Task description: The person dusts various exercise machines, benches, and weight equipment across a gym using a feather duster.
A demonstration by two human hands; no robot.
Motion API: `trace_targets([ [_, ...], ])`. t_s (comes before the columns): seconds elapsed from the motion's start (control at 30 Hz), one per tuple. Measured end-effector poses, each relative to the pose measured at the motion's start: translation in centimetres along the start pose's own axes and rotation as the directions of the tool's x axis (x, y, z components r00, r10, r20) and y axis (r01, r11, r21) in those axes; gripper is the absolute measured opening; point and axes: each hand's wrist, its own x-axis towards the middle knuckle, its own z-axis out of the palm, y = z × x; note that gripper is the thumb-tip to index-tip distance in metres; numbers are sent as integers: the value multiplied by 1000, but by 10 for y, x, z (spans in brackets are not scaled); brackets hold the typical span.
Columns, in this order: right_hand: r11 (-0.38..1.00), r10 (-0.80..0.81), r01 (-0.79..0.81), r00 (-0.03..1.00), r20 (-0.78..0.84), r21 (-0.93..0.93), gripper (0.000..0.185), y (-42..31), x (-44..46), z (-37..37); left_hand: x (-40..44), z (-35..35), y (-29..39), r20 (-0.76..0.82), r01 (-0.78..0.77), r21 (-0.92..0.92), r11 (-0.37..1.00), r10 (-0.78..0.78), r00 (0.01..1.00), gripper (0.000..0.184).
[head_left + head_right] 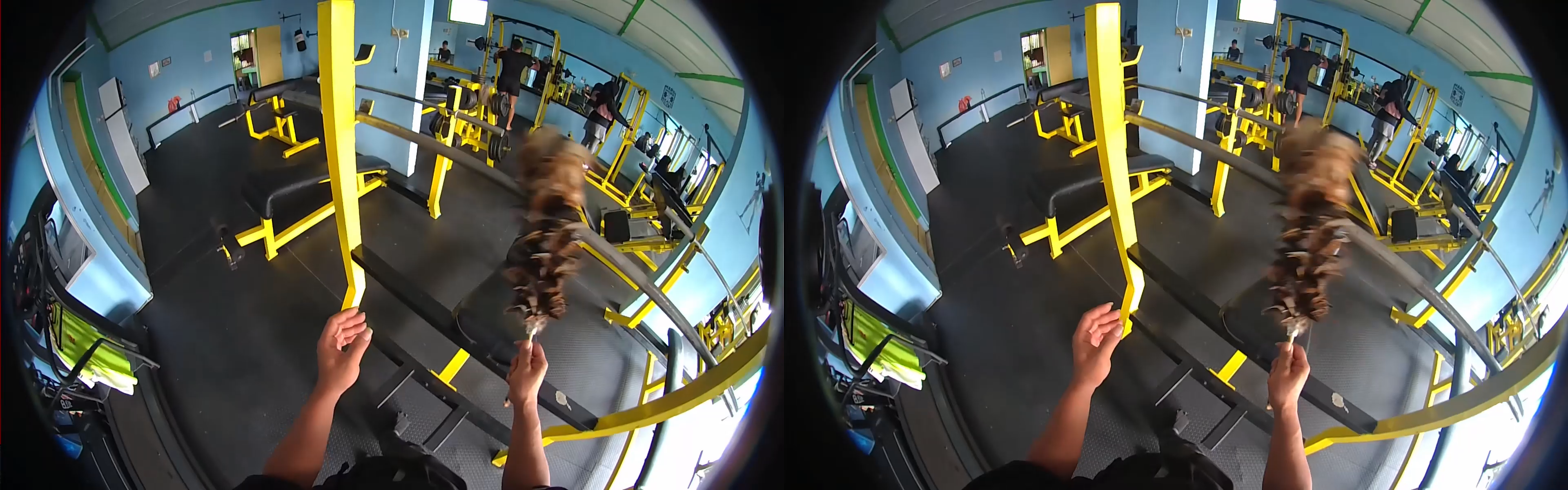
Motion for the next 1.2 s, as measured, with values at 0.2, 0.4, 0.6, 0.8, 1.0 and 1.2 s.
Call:
trace_targets([
  [0.2,983,-89,117,978,-188,142,33,-3,29,47,66,17,-4,67,-84,121,989,76,995,40],
  [0.4,984,-30,21,998,49,177,34,4,55,93,135,52,-3,107,-168,122,978,156,982,42],
  [0.6,975,-55,7,976,211,220,29,-1,77,127,169,66,-16,119,-197,202,959,176,977,43],
  [0.8,906,-314,243,935,163,347,31,3,91,146,206,72,-16,140,-277,299,913,245,959,44],
  [1.0,944,-327,327,895,304,51,31,-14,86,215,241,57,-13,179,-351,263,899,312,933,43],
  [1.2,969,-233,204,940,247,137,31,-10,92,292,294,7,-24,206,-352,256,900,305,930,43],
])
